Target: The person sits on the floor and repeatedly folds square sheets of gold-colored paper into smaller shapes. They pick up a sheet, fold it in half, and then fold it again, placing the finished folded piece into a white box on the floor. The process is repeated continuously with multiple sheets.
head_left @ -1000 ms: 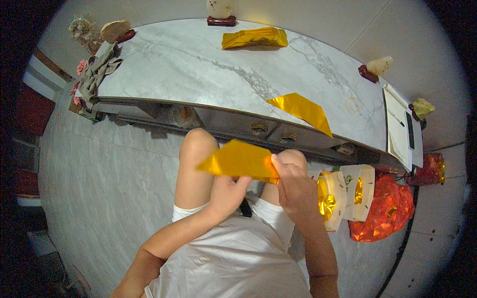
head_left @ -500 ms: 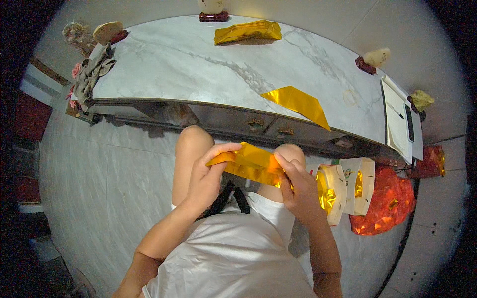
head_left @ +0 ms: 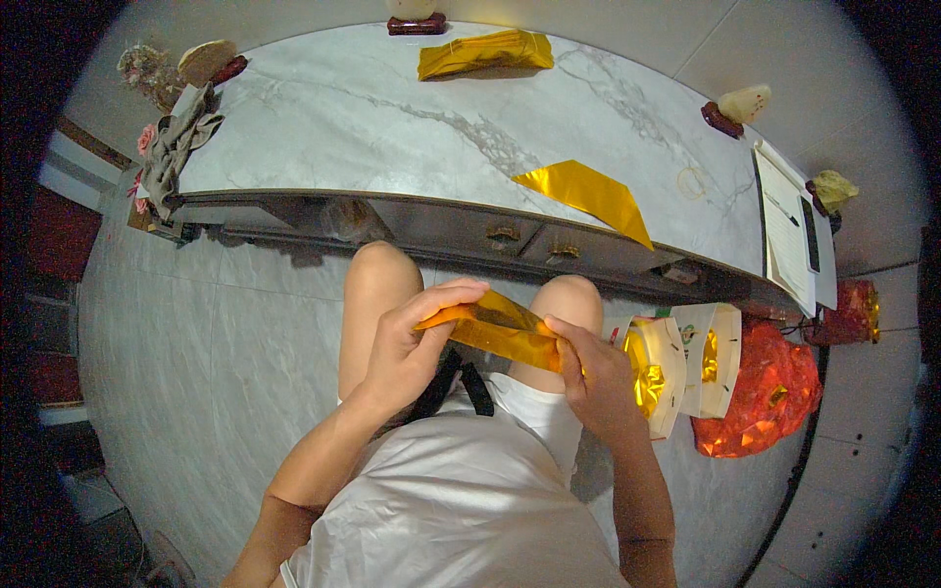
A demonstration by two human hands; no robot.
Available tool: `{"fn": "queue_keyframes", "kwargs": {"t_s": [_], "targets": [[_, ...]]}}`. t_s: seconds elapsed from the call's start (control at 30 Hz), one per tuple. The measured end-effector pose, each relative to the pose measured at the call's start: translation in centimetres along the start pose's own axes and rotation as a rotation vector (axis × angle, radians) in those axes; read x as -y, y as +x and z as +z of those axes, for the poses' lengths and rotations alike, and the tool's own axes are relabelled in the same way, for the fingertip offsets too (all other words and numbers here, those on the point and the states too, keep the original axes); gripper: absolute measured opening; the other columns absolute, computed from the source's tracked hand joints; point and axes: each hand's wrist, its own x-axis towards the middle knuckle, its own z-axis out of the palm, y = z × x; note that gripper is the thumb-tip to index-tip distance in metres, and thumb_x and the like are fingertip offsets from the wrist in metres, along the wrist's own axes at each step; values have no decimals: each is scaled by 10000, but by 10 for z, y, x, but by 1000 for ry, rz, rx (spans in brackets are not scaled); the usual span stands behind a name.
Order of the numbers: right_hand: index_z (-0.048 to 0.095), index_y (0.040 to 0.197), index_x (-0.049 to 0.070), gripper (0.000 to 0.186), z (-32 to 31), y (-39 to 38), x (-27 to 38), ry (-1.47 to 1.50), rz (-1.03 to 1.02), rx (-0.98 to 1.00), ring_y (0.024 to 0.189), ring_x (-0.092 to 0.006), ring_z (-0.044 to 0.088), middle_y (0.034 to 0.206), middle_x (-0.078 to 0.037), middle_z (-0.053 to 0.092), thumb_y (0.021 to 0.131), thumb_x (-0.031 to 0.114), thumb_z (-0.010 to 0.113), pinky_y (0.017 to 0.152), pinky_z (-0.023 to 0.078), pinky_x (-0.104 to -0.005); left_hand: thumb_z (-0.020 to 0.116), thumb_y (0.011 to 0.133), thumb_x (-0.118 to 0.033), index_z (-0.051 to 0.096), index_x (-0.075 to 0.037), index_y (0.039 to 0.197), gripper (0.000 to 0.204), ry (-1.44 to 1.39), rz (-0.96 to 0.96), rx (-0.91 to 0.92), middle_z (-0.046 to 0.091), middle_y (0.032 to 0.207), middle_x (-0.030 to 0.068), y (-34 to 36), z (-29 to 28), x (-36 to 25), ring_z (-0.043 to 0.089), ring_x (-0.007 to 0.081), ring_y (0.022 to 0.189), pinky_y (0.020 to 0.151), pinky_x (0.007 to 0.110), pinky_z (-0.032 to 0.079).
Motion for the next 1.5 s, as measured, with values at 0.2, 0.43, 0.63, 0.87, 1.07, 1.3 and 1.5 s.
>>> {"fn": "queue_keyframes", "kwargs": {"t_s": [0.2, 0.43, 0.63, 0.87, 1.07, 1.3, 1.5], "targets": [[626, 1230, 46, 253, 5, -1, 1, 2, 19, -11, 913, -319, 715, 1056, -171, 718, 1003, 98, 527, 788, 561, -402, 523, 952, 42, 657, 12, 1206, 289, 228, -60, -18, 702, 1172, 174, -2, 2, -12, 681, 278, 1100, 953, 340, 522], [589, 1280, 79, 299, 6, 1, 9, 29, 87, 31, 961, -345, 706, 1078, -180, 711, 991, 152, 561, 834, 565, -441, 550, 963, 14, 666, 5, 1197, 261, 327, -73, -79, 731, 1076, 166, -8, 8, -5, 724, 265, 977, 842, 331, 559], [568, 1309, 84, 321, 10, 2, 8, 39, 75, 24, 977, -351, 700, 1114, -179, 704, 999, 163, 552, 839, 560, -448, 556, 959, 21, 652, 6, 1213, 272, 335, -76, -132, 726, 1066, 182, -12, 14, 5, 723, 298, 971, 833, 346, 559], [569, 1320, 89, 323, 13, 5, 6, 43, 97, 5, 969, -370, 695, 1120, -181, 701, 1011, 177, 533, 835, 556, -462, 419, 993, 66, 446, 26, 1430, 440, 347, -150, 8, 578, 1368, 209, -21, 16, 4, 556, 311, 1296, 1088, 370, 431], [576, 1315, 85, 325, 13, 6, 5, 53, 150, 5, 978, -385, 687, 1123, -194, 695, 1008, 187, 546, 847, 550, -475, 371, 985, 86, 362, 35, 1477, 495, 305, -157, 56, 504, 1447, 214, -25, 18, 5, 475, 324, 1371, 1145, 387, 361], [578, 1328, 67, 325, 23, 4, -7, 65, -31, -143, 844, -339, 700, 1003, -201, 711, 1018, 128, 502, 739, 535, -416, 421, 934, 99, 331, -3, 1495, 577, 370, -86, 68, 518, 1436, 219, -23, 20, 10, 527, 393, 1306, 1094, 421, 432], [588, 1313, 60, 318, 11, -7, -5, 100, 57, -125, 892, -359, 696, 1002, -215, 704, 1020, 137, 489, 773, 540, -404, 438, 978, -5, 335, -3, 1498, 529, 328, -126, 172, 494, 1475, 193, -21, 25, 15, 536, 378, 1307, 1090, 404, 433]]}}
